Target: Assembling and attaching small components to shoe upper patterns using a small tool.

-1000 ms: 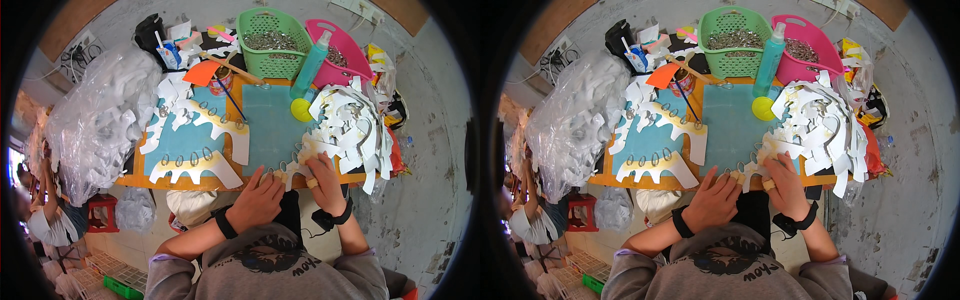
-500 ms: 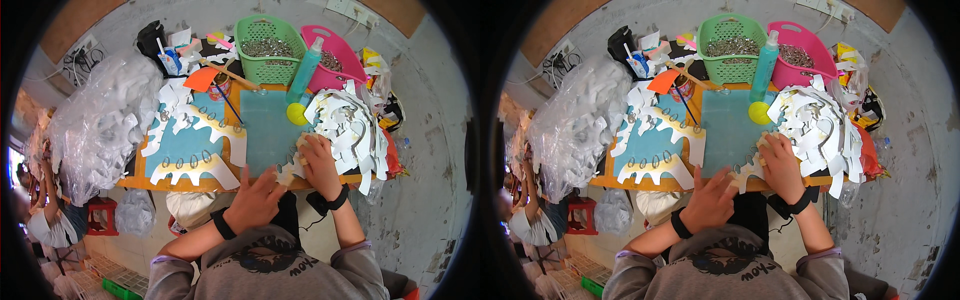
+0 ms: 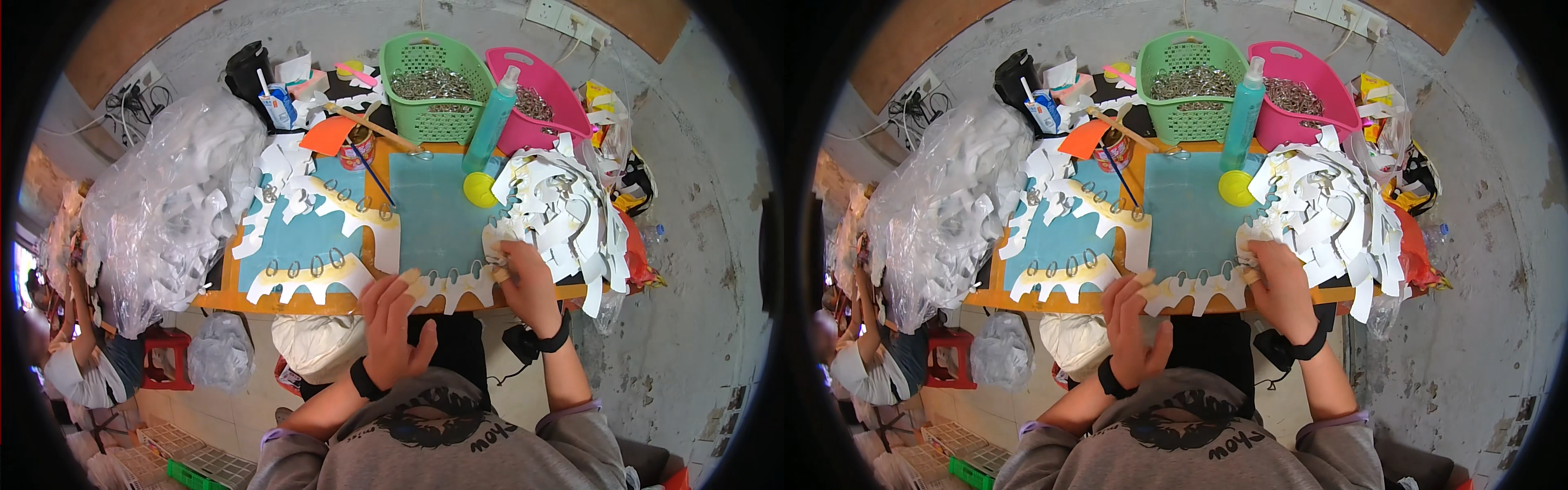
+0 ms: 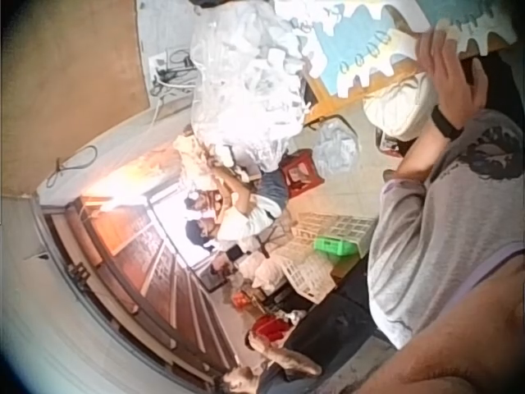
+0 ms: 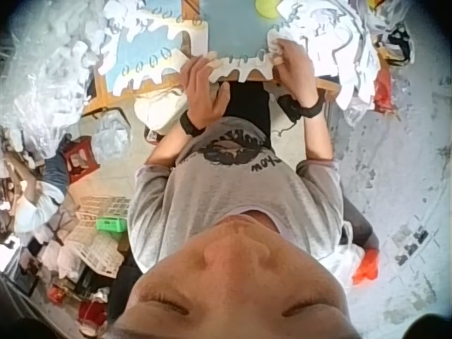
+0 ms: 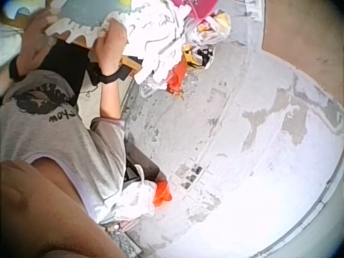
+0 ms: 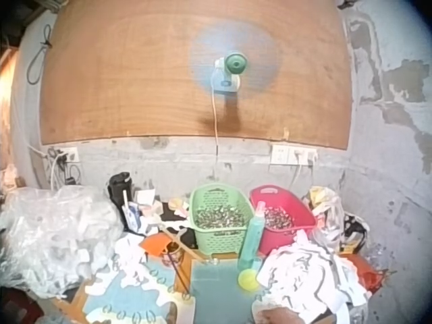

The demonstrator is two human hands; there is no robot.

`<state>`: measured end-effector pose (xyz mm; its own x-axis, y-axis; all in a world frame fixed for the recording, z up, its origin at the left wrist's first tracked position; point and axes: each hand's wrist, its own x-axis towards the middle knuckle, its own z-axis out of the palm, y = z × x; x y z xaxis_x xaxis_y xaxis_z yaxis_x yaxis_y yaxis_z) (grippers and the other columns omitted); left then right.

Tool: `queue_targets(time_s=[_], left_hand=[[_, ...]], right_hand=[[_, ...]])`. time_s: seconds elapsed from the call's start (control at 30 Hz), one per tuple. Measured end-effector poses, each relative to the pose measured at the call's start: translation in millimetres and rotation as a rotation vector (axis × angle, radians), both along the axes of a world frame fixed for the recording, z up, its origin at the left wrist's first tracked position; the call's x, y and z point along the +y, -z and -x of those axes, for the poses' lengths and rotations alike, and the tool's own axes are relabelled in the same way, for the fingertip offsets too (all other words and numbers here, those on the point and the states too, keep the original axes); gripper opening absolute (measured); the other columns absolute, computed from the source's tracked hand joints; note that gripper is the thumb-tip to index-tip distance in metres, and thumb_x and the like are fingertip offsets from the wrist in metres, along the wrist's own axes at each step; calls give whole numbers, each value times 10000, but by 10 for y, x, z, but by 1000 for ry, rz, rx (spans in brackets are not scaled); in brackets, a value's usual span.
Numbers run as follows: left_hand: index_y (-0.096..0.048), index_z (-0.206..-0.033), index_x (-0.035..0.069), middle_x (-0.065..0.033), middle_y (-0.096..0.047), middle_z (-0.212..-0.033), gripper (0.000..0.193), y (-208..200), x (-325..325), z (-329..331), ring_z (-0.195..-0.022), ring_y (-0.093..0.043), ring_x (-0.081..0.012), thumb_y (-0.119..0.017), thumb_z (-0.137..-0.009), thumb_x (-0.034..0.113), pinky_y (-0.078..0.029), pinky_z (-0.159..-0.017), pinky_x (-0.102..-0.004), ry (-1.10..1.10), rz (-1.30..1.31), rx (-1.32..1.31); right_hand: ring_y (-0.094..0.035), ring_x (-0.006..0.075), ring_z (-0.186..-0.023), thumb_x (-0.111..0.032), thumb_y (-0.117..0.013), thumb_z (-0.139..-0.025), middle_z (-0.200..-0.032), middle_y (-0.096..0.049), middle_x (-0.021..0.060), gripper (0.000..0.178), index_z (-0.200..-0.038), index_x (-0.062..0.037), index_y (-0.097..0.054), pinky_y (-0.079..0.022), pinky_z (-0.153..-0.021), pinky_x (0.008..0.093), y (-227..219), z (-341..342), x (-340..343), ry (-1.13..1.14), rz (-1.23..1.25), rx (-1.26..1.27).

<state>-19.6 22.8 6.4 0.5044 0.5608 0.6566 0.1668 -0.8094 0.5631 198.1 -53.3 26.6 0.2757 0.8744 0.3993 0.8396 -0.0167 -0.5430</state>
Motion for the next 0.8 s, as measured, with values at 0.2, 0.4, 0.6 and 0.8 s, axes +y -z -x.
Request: queue_targets(time_s=[0.2, 0.4, 0.6, 0.8], left_hand=[[-588, -975, 4, -132, -598, -919, 288, 101, -314, 147, -821, -566, -272, -692, -717, 79, -458, -715, -363, -28, 225, -14], [-609, -1077, -22, -52, -675, -908, 304, 270, -352, 34, -738, -594, -74, -681, -854, 172, -474, -649, -227, 270, 1092, 204], [-613, -1031, -37, -61, -651, -932, 264, 403, -394, -273, -780, -587, -88, -661, -873, 168, -453, -693, -217, 504, 1433, -25], [-627, -933, 23, -23, -637, -855, 140, 518, -637, -475, -729, -557, -74, -659, -875, 146, -432, -669, -209, 391, 1708, -330]], right_hand=[[-574, 277, -679, 57, -621, -727, -867, -588, 136, 307, -1026, 0, -586, -460, -592, 325, -62, -28, -148, 26, 46, 96], [-612, 120, -798, 136, -532, -740, -928, -646, 77, 371, -1092, 25, -577, -457, -665, 231, 118, -23, -404, 93, 148, 575], [-593, 74, -909, 98, -535, -850, -985, -635, 45, 274, -1111, 16, -538, -463, -756, 195, 109, 271, -528, 12, 74, 995], [-594, 68, -894, 88, -533, -861, -981, -615, 33, 255, -1100, -2, -536, -463, -715, 184, 144, 515, -643, 74, 32, 938]])
